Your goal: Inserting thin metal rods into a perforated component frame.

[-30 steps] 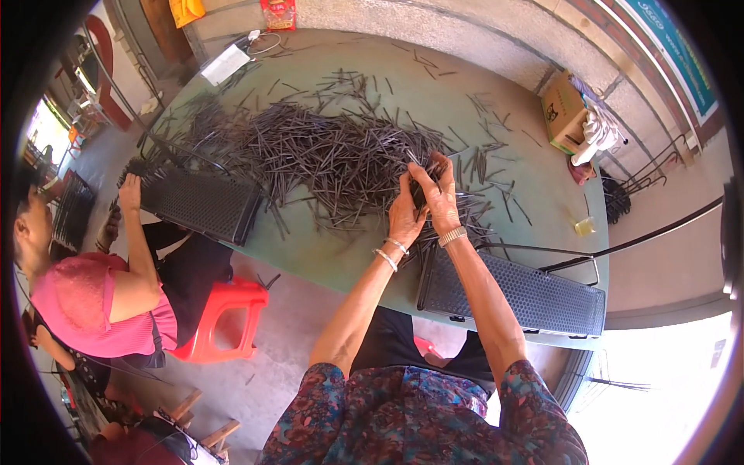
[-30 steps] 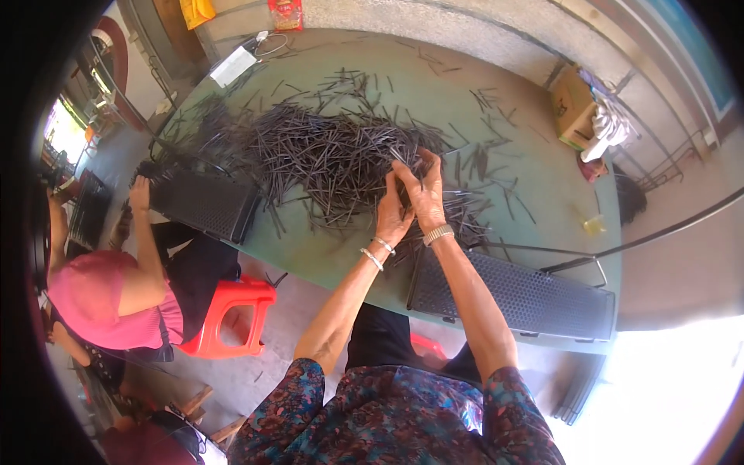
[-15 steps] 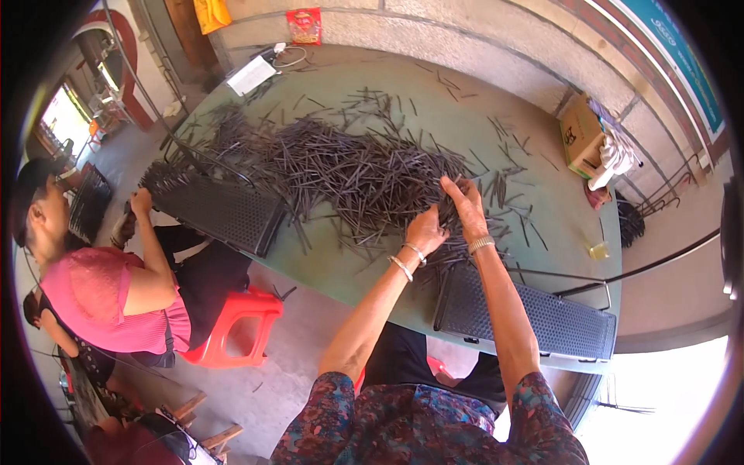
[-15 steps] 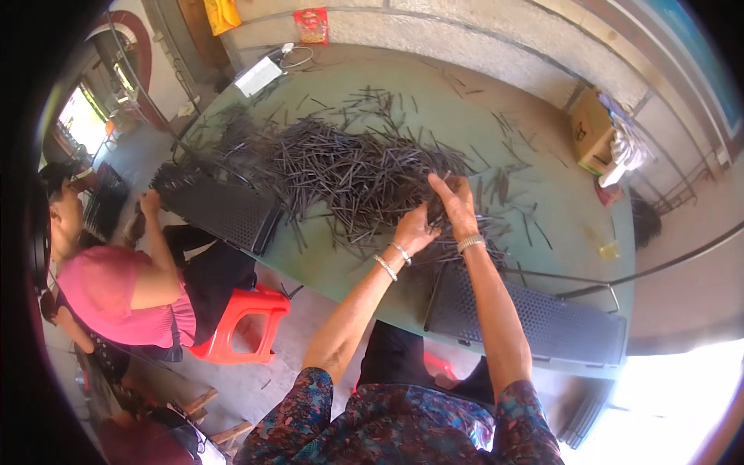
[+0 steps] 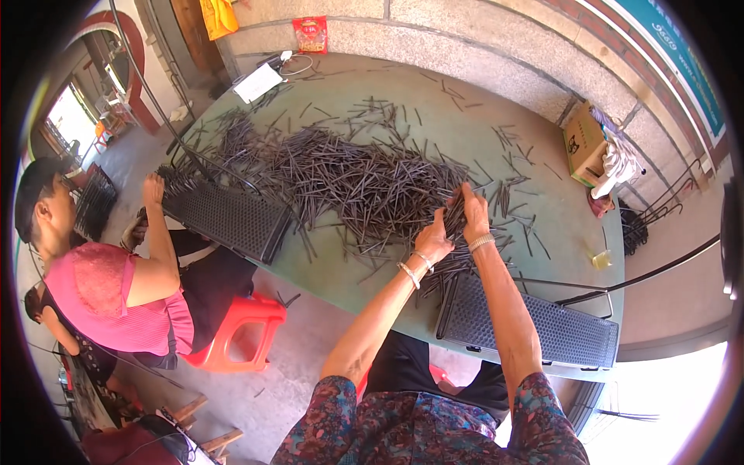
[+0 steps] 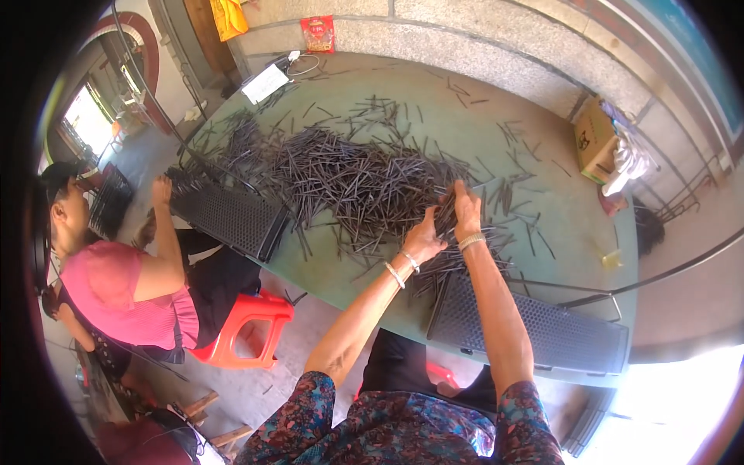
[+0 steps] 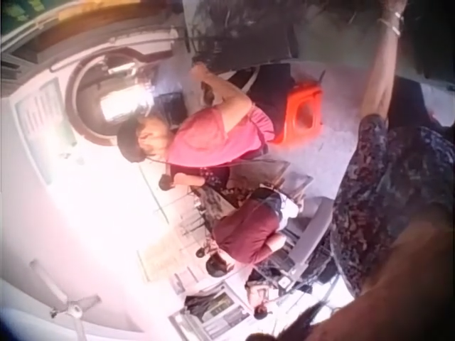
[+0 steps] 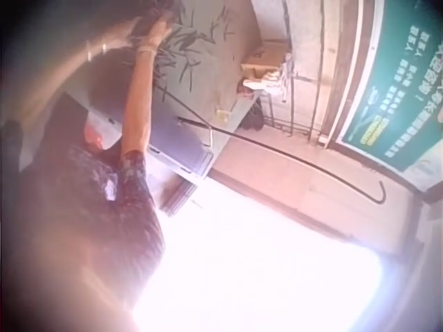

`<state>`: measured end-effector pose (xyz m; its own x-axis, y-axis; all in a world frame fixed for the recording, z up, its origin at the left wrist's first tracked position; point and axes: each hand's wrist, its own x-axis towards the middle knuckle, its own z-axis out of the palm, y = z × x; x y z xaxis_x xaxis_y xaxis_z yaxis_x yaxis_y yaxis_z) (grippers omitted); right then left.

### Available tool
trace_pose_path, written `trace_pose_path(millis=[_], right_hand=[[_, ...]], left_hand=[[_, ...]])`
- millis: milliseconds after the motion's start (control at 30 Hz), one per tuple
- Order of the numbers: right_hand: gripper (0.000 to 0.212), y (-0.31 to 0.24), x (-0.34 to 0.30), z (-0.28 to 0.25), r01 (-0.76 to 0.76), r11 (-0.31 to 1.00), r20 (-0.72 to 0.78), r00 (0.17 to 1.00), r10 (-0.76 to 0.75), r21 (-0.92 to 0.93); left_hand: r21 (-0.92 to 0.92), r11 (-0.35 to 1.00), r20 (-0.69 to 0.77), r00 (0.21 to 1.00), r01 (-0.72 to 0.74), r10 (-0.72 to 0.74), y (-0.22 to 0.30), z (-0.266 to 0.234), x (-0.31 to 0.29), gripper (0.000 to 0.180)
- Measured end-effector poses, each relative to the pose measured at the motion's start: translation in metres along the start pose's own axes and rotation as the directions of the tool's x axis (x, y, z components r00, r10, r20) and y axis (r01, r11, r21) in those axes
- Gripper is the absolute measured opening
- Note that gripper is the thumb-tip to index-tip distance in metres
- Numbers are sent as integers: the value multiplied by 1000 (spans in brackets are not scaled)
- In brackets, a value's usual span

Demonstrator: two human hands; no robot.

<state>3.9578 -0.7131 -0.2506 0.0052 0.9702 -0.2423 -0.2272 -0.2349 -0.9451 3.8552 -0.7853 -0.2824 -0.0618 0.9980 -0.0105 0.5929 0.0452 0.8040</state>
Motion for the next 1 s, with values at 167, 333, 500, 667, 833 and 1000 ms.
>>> trace_pose_path(millis=[167,333,500,667,833,1000], right_hand=[[31,-8,48,-31,104,946,-204,978,-40,308],[45,-30,56,-52,254,957,-276,938,-208,142],[56,-12,-4,17,136,986,-153,977,-149,-96],[65,19,-7,31,354,867,-119,901,-416,-351],[71,16,-13,15,389,734,127,913,-388,-556],[78,-15,-55,21,272,901,204,956,-212,-338]], left_hand=[[-543,809,370,929,223,-8,-14,-9,-6,22],[-866,280,419,907,415,-46,-6,-16,-14,15],[-959,21,282,959,282,-3,-24,-16,6,24],[-981,182,47,989,72,-137,1,3,8,49],[-944,329,-69,986,-17,-150,1,-3,-5,33],[-722,682,-201,979,-119,-42,-15,-6,-19,24]])
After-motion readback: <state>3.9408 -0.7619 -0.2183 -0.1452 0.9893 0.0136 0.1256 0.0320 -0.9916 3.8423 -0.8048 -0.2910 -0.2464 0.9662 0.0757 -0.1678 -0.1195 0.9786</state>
